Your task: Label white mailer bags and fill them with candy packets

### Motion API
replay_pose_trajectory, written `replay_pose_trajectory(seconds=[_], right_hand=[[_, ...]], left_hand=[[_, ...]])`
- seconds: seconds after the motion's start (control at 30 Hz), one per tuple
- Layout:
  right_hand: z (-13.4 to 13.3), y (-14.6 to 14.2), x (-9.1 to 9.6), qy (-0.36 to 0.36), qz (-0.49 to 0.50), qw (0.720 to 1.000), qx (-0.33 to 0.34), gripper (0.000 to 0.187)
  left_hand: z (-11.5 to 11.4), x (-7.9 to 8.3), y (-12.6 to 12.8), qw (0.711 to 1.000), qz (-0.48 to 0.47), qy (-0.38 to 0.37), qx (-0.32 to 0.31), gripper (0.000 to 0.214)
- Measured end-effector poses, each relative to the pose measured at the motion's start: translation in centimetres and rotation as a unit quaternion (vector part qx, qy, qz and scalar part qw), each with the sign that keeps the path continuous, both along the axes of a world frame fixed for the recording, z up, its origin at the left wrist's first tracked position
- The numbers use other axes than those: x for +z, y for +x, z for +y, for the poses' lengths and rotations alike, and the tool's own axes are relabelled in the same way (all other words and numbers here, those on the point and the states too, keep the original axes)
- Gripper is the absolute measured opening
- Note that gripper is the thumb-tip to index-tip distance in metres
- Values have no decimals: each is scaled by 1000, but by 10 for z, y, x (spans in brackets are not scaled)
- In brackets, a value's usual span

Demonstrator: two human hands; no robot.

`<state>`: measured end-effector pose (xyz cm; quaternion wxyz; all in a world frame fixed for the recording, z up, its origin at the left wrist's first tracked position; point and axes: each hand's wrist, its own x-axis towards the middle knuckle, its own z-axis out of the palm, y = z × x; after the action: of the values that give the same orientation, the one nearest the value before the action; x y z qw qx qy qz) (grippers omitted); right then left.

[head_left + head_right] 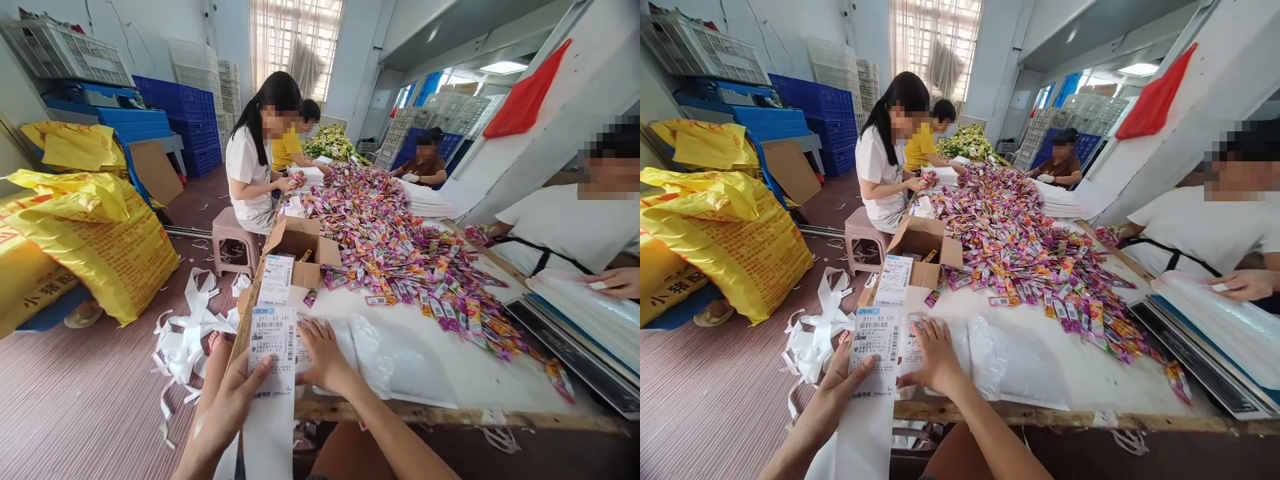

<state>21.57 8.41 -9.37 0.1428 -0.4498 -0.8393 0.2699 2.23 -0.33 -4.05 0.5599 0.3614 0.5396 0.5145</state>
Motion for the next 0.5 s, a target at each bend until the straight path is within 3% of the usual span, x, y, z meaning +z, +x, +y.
replay_pose_trajectory(seconds=[0.13, 0.23, 0.3, 0.4, 0.5], right_hand=[[-32, 6, 37, -46, 250, 966, -52, 66], [-59, 7, 53, 65, 275, 959, -33, 32], [-70, 5, 53, 136, 257, 956, -29, 24], [-82, 1, 51, 157, 231, 960, -7, 26], [-92, 10, 68, 144, 214, 966, -7, 14]], left_hand=[[-4, -4, 9, 993, 12, 47, -104, 27], [-6, -6, 14, 990, -27, 22, -134, 19], [-6, -5, 20, 982, -151, -38, -110, 32], [0, 0, 31, 932, -320, -156, -63, 41], [11, 0, 39, 936, -303, -179, 30, 34]])
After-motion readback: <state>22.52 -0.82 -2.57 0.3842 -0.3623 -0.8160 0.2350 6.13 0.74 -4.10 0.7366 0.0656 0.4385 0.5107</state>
